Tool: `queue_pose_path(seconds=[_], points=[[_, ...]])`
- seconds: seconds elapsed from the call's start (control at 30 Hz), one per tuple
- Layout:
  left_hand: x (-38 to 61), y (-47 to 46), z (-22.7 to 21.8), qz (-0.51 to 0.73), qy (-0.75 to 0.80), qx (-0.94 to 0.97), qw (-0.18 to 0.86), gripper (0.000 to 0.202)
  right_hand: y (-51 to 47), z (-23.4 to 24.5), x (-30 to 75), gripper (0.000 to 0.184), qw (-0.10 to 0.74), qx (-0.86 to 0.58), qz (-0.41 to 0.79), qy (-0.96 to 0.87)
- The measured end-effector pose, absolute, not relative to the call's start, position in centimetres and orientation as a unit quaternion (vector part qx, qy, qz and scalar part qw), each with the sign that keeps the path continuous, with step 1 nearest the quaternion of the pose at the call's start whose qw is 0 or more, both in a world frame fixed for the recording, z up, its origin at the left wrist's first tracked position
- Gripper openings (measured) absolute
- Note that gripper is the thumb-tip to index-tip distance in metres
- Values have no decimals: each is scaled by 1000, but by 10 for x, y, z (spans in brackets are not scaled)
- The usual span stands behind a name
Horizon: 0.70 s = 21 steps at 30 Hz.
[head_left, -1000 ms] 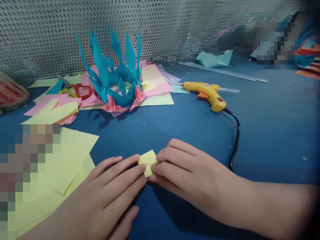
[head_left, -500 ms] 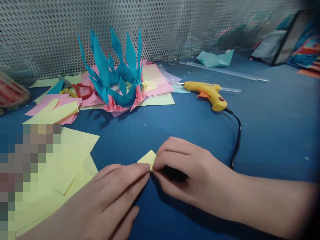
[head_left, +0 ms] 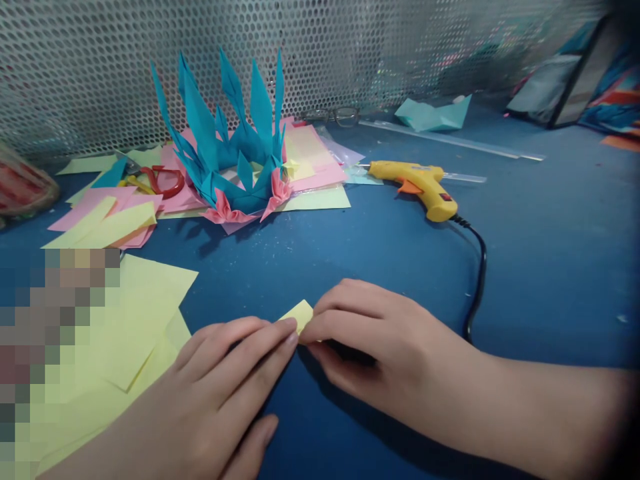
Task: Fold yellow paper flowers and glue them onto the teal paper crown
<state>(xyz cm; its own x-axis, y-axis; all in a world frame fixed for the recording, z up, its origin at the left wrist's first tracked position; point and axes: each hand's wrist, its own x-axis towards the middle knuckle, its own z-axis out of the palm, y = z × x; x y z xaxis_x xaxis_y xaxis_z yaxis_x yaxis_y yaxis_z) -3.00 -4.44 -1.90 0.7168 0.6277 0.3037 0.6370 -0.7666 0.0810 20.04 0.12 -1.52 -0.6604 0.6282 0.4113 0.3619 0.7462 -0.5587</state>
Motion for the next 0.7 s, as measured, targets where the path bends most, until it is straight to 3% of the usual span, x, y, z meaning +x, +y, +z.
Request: queue_pose_path(seconds=[0.3, 0.53, 0.7], points=[[-29, -43, -17, -163, -329, -930, 0, 47, -1, -10, 203, 26, 254, -264, 151, -918], [-28, -47, -20, -146, -331, -931, 45, 47, 3, -12, 202, 15, 279, -301, 271, -871], [-30, -47, -19, -149, -335, -930, 24, 50, 2, -10, 203, 15, 275, -312, 282, -864]])
